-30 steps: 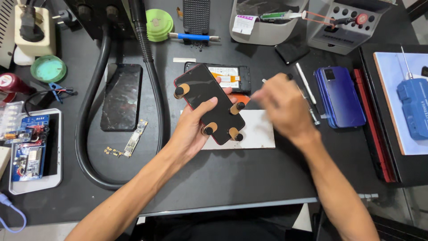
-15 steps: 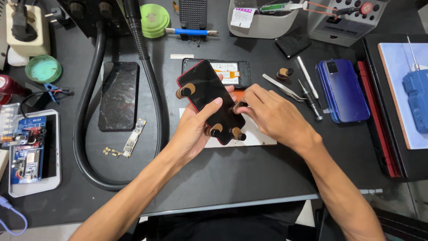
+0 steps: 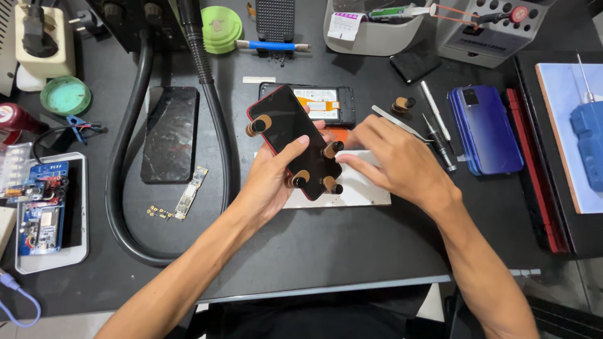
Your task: The person removes suction cups from a red smartphone, then uses a plastic pry tool to separate the back cover. They use a hot air gun to heat the edges of the back cover and continue prying it off. The back cover is removed and set aside.
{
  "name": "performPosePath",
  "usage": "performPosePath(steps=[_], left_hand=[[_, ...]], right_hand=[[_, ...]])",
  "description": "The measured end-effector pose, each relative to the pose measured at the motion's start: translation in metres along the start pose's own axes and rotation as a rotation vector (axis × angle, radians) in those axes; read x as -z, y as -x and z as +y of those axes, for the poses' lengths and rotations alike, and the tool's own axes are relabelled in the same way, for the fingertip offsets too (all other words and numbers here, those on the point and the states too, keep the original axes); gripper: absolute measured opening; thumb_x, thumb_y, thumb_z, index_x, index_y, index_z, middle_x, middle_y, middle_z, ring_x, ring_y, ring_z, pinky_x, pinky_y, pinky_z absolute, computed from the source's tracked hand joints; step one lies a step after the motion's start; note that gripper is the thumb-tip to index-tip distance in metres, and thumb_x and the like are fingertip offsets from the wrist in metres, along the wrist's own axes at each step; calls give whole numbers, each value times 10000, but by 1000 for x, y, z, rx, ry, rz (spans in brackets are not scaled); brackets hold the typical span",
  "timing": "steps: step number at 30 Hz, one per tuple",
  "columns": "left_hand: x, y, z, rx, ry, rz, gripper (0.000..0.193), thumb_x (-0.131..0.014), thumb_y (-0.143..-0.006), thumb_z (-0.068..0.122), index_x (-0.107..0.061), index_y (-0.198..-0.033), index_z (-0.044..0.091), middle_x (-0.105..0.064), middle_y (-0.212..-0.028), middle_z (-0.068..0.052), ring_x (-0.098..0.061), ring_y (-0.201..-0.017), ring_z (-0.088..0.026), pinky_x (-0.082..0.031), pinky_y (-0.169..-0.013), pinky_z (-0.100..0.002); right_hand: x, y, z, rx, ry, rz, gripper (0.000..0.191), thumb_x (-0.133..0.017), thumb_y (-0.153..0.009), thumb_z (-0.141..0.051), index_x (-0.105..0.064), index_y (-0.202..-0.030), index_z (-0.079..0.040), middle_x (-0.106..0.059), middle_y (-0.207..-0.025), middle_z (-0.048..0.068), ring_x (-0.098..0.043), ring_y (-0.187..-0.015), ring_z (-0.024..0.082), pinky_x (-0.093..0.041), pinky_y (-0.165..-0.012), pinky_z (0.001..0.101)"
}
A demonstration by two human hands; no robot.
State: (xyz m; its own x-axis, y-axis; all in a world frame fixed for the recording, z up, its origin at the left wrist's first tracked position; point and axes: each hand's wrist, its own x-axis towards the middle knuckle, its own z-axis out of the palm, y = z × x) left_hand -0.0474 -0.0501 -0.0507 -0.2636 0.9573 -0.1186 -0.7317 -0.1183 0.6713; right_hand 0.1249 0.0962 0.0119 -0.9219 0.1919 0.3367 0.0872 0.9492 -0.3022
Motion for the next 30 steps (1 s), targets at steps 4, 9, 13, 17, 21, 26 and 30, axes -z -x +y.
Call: performPosePath(steps=[4,9,13,17,21,26,30], left_hand=[[0,-2,-7,-25,-21,-30,435,-606,-1013,142,-539,-1414,-13,-678,-1252,-119,-659,-1180,-199,-562,-1004,-367],[2,-3,-5,-20,-50,14,434,-608,-992,147,-549,-1403,21,-686,-1236,-103,-665,-1162,-189,-577,-963,-379],[1,-1,-2,-1,-44,16,419,-606,-990,150,-558,-1389,33,-690,-1236,-99,-672,-1158,-183,-584,-957,-371],[-1,-1,-2,-37,-49,-24,405,-605,-1015,146,-566,-1393,4,-684,-1249,-98,-672,-1166,-183,-586,-971,-362],[0,0,0,22,-67,34,416,-595,-994,160,-575,-1383,13,-694,-1236,-90,-678,-1127,-182,-586,-890,-359],[0,-1,2,23,-11,-14,440,-604,-1006,141,-552,-1410,-25,-677,-1272,-160,-671,-1175,-235,-575,-973,-381],[1,-2,7,19,70,11,539,-614,-957,118,-432,-1454,16,-639,-1345,-147,-646,-1241,-260,-560,-1048,-428]], right_hand=[[-8,-5,-1,-94,96,-70,284,-724,-960,-280,-606,-935,-23,-603,-876,126,-633,-824,343,-502,-710,440],[-3,-4,-5,57,-73,11,277,-661,-886,-110,-556,-1111,13,-619,-1033,146,-640,-971,353,-515,-803,432],[-1,-3,-7,-18,-67,0,326,-741,-913,-132,-591,-1173,-4,-618,-1062,142,-629,-943,344,-511,-795,430],[-4,-3,-8,27,-51,-42,264,-688,-923,-43,-636,-1182,-52,-663,-1119,69,-642,-997,292,-511,-868,388],[-8,-4,-8,89,-51,-15,246,-702,-908,-74,-668,-1148,-39,-696,-1139,45,-638,-971,252,-513,-880,354],[-4,-2,-4,177,60,13,240,-674,-894,0,-700,-1128,-46,-721,-1163,36,-649,-1012,234,-516,-899,347],[8,1,12,122,229,103,296,-655,-847,61,-728,-1099,-75,-726,-1116,43,-659,-1031,257,-510,-900,387]])
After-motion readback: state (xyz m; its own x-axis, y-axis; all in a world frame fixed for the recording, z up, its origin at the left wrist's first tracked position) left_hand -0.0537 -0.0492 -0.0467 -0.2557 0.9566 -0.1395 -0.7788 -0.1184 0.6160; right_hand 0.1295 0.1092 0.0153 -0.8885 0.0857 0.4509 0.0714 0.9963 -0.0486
